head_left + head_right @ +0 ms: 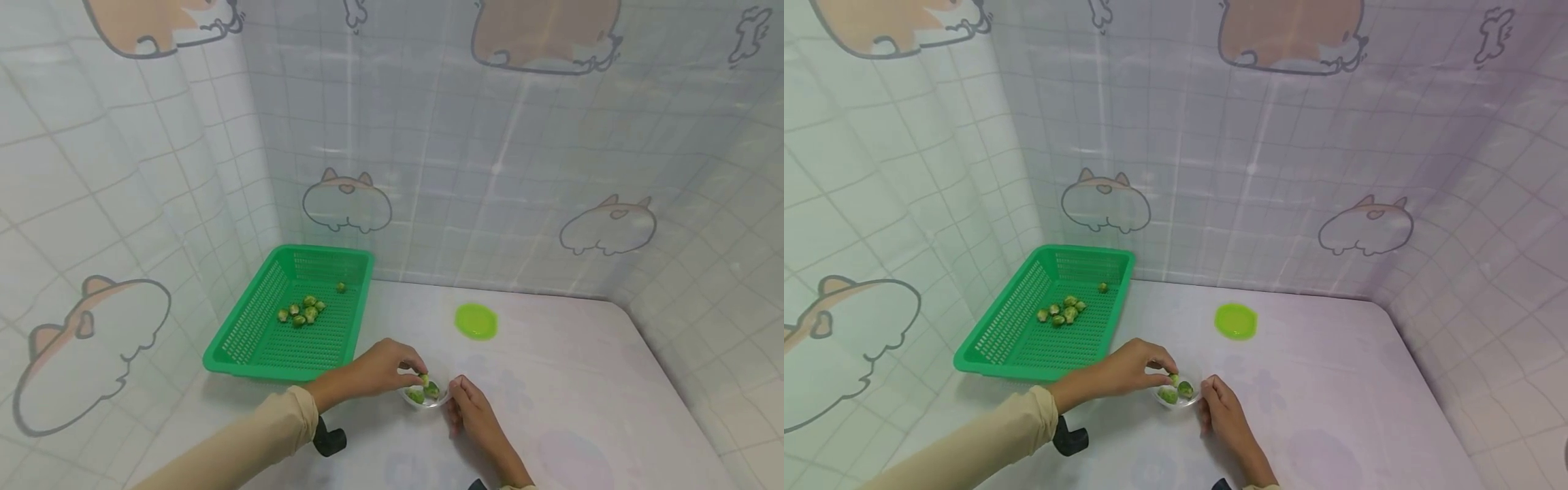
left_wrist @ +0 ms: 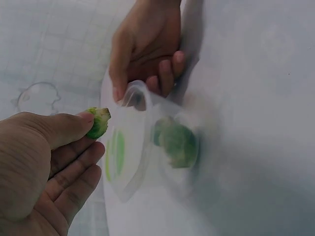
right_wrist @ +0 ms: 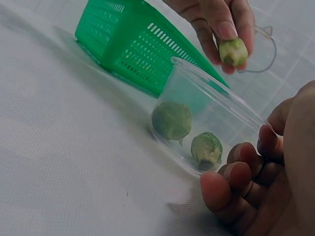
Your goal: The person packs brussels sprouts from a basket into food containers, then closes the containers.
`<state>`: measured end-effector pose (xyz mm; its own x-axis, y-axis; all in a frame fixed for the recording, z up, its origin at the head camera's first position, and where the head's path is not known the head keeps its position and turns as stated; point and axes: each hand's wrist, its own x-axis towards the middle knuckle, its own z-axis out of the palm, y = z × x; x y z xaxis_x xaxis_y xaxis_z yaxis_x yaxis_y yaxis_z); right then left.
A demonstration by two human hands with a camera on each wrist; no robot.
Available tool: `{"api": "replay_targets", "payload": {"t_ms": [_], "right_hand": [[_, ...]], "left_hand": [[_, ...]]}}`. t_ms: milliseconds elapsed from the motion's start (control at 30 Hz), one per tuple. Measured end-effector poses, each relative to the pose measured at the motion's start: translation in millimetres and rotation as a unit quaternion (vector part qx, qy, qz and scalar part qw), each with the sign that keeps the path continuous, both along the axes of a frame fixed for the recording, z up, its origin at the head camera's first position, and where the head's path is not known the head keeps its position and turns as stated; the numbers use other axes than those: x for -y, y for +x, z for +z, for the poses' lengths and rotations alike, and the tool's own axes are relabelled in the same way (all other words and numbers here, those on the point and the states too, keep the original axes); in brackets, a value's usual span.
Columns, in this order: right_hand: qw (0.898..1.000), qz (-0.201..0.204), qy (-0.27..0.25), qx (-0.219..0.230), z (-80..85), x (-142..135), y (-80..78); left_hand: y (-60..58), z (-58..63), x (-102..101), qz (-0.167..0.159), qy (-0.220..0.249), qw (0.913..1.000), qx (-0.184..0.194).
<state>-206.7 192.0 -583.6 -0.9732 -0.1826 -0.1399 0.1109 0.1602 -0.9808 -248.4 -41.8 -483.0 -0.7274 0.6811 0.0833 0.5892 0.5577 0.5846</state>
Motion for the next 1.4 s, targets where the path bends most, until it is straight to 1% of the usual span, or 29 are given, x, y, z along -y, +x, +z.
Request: {"api": "replay_targets", "payload": {"t_ms": [167,300,400,700,867,1000,1200,1400], "right_hand": [[1.000,0.008,0.000,-0.005,-1.2,-0.5,-1.2],[1.000,0.018,-0.001,-0.012,-1.3,-1.4,-2.1],[1.000,0.022,-0.001,-0.014,-1.1,-2.2,-2.3],[1.000,0.011,-0.002,-0.003,-3.2,-2.9,-1.6],[1.000,0.015,0.000,-0.015,-4.1,-2.7,-2.9],[1.000,0.015,0.003,-0.018,-3.0,-2.4,-3.2],[1.000,0.014,0.004,-0.009,-1.1,-2.6,-3.6],[1.000,0.016,0.009,-0.014,-0.7,-1.6,-4.1]], "left_hand": [[-1.8,-9.2,-9.4,-0.007,-0.010,0.9999,0.010],[-3.0,-15.2,-14.7,-0.003,-0.021,0.9996,0.018],[-3.6,-18.8,-18.3,-0.002,-0.031,0.9994,0.017],[-2.2,-23.9,-24.5,-0.012,-0.043,0.9988,0.017],[-2.1,-27.6,-27.0,-0.023,-0.050,0.9984,0.009],[-3.2,-30.5,-28.5,-0.035,-0.060,0.9976,-0.005],[-5.4,-30.7,-31.2,-0.044,-0.078,0.9959,-0.016],[-5.4,-29.8,-32.0,-0.051,-0.086,0.9947,-0.025]]}}
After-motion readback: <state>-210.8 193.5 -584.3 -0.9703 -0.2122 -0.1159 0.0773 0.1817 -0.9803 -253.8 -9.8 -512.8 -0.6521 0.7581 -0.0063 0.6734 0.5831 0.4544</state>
